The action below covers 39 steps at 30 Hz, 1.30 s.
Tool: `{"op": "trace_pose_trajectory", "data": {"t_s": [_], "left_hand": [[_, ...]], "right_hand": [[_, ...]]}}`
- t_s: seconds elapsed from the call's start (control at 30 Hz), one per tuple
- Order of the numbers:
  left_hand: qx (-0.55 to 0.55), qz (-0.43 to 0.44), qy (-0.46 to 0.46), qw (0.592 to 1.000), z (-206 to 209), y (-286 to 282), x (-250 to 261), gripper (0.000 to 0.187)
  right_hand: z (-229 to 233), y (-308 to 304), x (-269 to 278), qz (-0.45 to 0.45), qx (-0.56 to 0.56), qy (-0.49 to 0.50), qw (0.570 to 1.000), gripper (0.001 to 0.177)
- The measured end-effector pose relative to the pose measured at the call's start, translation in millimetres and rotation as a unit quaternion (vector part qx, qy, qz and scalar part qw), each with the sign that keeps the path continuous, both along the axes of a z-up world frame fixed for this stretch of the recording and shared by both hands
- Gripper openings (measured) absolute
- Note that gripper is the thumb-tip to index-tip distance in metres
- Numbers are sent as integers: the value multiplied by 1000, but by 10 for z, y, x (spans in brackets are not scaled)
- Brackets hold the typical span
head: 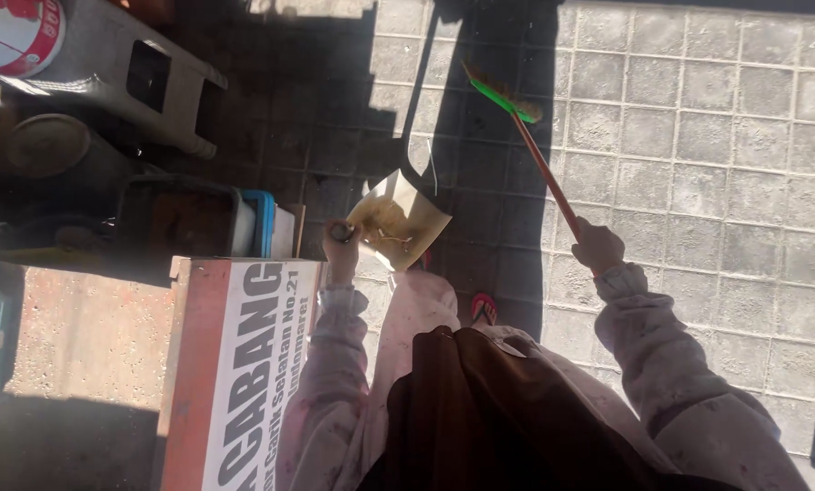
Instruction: Sweeping debris from an outdoor tiled floor into a dustpan and emptying it into a basket.
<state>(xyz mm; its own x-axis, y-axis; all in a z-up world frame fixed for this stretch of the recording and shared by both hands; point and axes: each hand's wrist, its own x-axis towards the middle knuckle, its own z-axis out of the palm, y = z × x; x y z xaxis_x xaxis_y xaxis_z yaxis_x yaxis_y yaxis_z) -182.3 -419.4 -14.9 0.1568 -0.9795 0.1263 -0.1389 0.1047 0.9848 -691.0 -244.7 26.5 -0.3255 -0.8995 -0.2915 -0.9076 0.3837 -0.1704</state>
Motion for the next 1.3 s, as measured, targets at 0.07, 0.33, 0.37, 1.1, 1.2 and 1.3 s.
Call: {"op": "trace_pose_trajectory", "data": {"t_s": [0.07, 0.33, 0.37, 1.1, 1.2, 1.3], "left_hand": [[30, -6, -13, 999, -53, -129, -21, 34], [137, -54, 23, 989, -186, -727, -32, 31], [104, -52, -34, 993, -203, -840, -7, 33], [76, -186, -80, 976, 89, -1133, 268, 38], [119, -198, -19, 973, -61, -1234, 174, 39], [170, -186, -42, 967, -168, -1312, 129, 41]], "right_hand": [[-266, 32, 257, 9, 34, 52, 998, 29], [-148, 527, 452, 110, 258, 77, 957, 25], [12, 627, 342, 73, 276, -13, 958, 44], [-364, -384, 1997, -44, 184, -30, 982, 38], [-151, -155, 2050, -7, 162, -177, 971, 33], [-75, 175, 1864, -21, 163, -259, 952, 51]]}}
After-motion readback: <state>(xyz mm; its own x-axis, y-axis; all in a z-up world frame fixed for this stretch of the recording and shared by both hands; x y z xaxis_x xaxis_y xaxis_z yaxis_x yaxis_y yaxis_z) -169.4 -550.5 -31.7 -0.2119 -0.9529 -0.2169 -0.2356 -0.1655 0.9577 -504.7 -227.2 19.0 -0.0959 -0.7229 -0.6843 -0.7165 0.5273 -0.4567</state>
